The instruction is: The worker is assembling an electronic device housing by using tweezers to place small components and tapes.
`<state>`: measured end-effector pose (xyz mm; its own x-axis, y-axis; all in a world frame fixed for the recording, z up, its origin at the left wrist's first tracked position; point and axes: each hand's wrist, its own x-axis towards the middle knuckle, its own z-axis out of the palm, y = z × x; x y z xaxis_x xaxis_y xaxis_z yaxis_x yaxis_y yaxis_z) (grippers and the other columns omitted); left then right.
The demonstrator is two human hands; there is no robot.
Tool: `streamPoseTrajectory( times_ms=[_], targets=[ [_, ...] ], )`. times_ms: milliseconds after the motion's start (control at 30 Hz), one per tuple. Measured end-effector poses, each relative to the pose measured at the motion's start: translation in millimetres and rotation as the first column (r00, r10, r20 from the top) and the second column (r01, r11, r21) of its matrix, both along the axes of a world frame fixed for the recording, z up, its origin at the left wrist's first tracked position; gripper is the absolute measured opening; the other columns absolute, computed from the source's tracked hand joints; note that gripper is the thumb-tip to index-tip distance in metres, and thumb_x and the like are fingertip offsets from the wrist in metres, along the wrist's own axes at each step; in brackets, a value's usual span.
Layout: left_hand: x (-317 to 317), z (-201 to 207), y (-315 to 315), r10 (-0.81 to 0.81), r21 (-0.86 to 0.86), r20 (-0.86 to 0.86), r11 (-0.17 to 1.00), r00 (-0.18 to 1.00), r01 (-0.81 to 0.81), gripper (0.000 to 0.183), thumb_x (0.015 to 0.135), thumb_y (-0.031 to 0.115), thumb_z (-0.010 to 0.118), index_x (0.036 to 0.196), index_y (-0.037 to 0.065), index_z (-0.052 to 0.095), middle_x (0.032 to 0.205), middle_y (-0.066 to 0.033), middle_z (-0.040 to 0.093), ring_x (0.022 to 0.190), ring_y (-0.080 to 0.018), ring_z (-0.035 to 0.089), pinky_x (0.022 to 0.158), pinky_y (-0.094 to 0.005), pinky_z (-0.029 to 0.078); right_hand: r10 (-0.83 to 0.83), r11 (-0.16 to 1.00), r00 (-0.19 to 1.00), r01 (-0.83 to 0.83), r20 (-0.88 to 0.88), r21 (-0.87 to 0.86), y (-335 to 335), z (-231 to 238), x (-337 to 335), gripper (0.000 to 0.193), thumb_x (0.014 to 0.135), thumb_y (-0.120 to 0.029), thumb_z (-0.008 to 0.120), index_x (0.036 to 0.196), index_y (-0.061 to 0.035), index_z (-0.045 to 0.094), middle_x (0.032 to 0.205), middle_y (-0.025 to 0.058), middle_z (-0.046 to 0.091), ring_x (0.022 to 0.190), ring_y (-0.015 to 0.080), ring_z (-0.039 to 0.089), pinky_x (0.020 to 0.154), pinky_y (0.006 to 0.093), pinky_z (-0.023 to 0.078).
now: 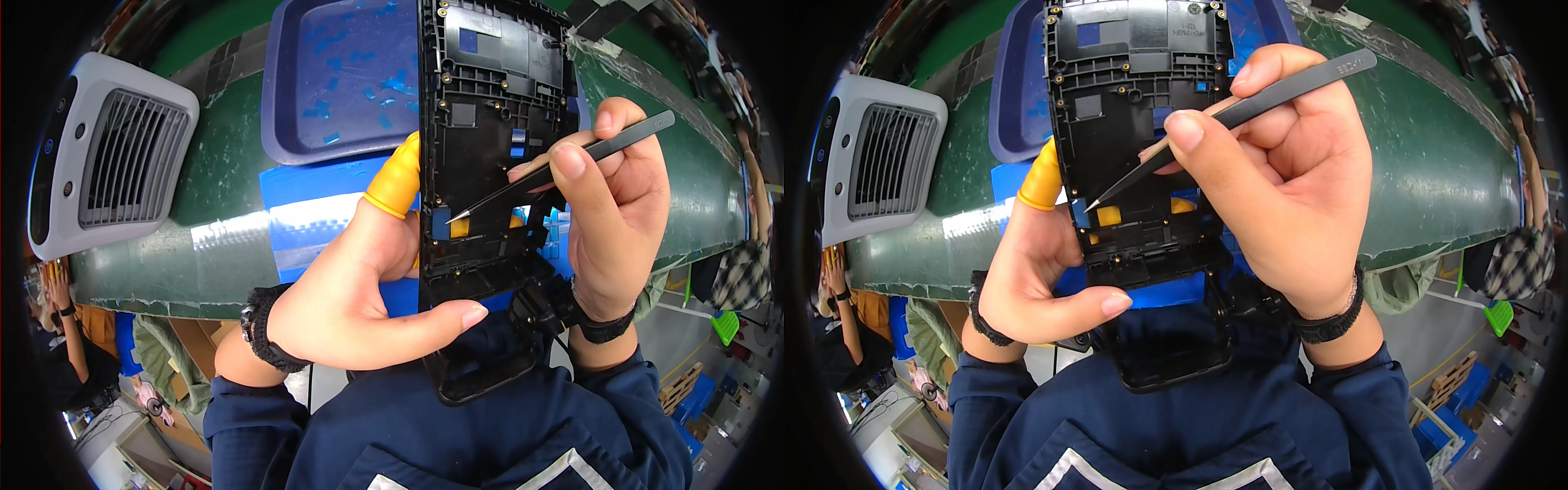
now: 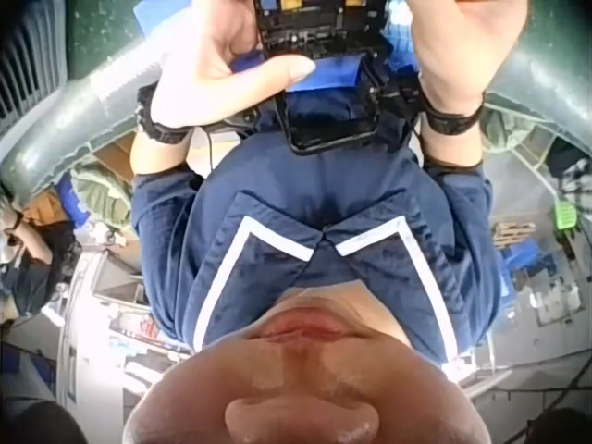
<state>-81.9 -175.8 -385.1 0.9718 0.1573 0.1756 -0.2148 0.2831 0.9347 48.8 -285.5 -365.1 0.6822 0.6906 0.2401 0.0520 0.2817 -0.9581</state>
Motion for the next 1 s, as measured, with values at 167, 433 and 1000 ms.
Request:
streamPoseTrajectory(
  times_ms=[167, 433, 1000],
  targets=[
    [-1.2, -0.8, -1.2, 0.02, -0.03, -0.014, 0.999, 1.0, -0.02, 0.083, 0.063, -0.002, 0.058, 0.13, 0.004, 0.009, 0.128, -0.0127, 0.026, 0.116, -0.0239, 0.033, 0.093, -0.0359, 0.031, 0.004, 1.0, 1.0, -0.004, 0.005, -0.004, -0.1, -3.5, -0.8, 0.023, 0.078, -0.001, 0.05, 0.094, -0.0028, 0.034, 0.071, 0.0076, 0.055, 0.066, 0.0174, 0.058, 0.064, 0.0267, 0.047],
    [5.1, 5.2, 1.9, 0.045, -0.152, -0.18, 0.986, 0.983, -0.073, 0.053, 0.079, 0.006, 0.04, 0.126, -0.001, 0.018, 0.122, -0.0155, 0.035, 0.113, -0.024, 0.037, 0.093, -0.0359, 0.03, -0.025, 0.999, 0.998, 0.024, 0.053, 0.022, -0.4, -11.9, -3.5, 0.022, 0.079, -0.001, 0.049, 0.095, -0.0032, 0.033, 0.072, 0.0086, 0.055, 0.067, 0.0167, 0.058, 0.065, 0.0262, 0.046],
    [-7.8, 4.1, 25.1, -0.49, -0.351, -0.235, 0.848, 0.839, 0.397, 0.065, 0.068, -0.002, 0.051, 0.125, -0.007, 0.019, 0.109, -0.0077, 0.042, 0.094, -0.009, 0.043, 0.076, -0.0205, 0.037, 0.373, 0.925, 0.926, -0.376, 0.055, 0.053, 2.2, -0.6, 0.0, 0.031, 0.077, -0.003, 0.052, 0.095, -0.0044, 0.027, 0.073, 0.0199, 0.057, 0.062, 0.0162, 0.056, 0.059, 0.0201, 0.045]
  ],
)
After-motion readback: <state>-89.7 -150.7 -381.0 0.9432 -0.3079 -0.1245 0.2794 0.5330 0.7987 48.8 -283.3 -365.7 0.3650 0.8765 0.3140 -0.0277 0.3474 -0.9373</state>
